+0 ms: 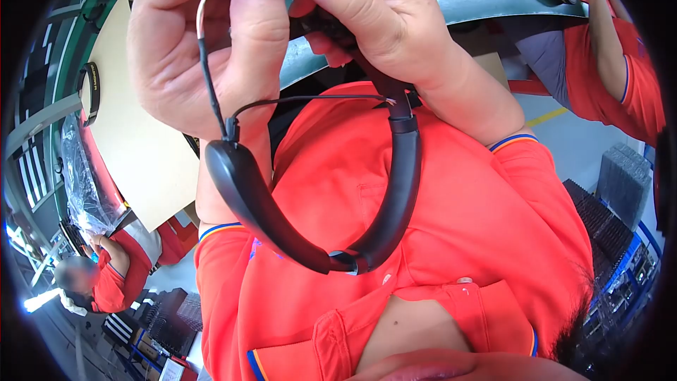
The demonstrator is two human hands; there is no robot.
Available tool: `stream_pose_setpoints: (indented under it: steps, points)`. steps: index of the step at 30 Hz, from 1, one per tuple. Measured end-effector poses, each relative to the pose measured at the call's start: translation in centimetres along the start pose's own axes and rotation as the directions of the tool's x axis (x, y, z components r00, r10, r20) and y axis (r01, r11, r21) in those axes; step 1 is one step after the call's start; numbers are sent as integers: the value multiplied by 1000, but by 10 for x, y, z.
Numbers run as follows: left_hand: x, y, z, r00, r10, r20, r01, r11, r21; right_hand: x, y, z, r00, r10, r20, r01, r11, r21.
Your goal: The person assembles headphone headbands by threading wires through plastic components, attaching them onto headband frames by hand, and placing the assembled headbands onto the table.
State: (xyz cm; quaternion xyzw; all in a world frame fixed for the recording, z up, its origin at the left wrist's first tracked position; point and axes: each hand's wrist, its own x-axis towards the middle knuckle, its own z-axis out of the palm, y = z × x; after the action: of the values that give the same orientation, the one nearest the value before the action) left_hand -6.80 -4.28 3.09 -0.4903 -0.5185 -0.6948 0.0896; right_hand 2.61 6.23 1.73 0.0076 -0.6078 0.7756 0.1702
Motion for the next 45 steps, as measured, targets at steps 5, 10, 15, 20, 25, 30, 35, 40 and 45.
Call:
stream_pose_setpoints:
  steps: [5,10,15,20,25,30,35,40,45]
  points:
    - [2,-7,-9,996,45,76,-43,998,-36,5,3,-1,999,-45,1,45,998,-40]
    - [6,-2,-13,901,325,287,-425,792,438,6,2,2,997,-53,-61,54,999,9]
    - [-1,-13,-11,944,281,172,-328,861,388,5,1,2,994,-89,-64,89,996,-7]
    - [2,-8,-18,864,-492,106,497,867,-29,2,2,-2,997,40,-68,-32,993,113]
    - [7,-35,-34,628,-657,417,778,533,-333,0,3,3,990,112,-91,-97,984,149]
    - [12,-46,-22,799,-595,-92,563,792,-235,-1,7,-4,971,215,-105,-195,966,173]
    - [32,5,-13,985,-112,134,78,969,235,0,4,-7,961,239,-138,-224,968,113]
    - [44,18,5,771,-516,374,384,845,373,3,13,-20,987,-122,105,109,986,127]
    - [34,15,20,820,-503,273,411,849,332,-11,-2,-23,969,233,-75,-224,968,114]
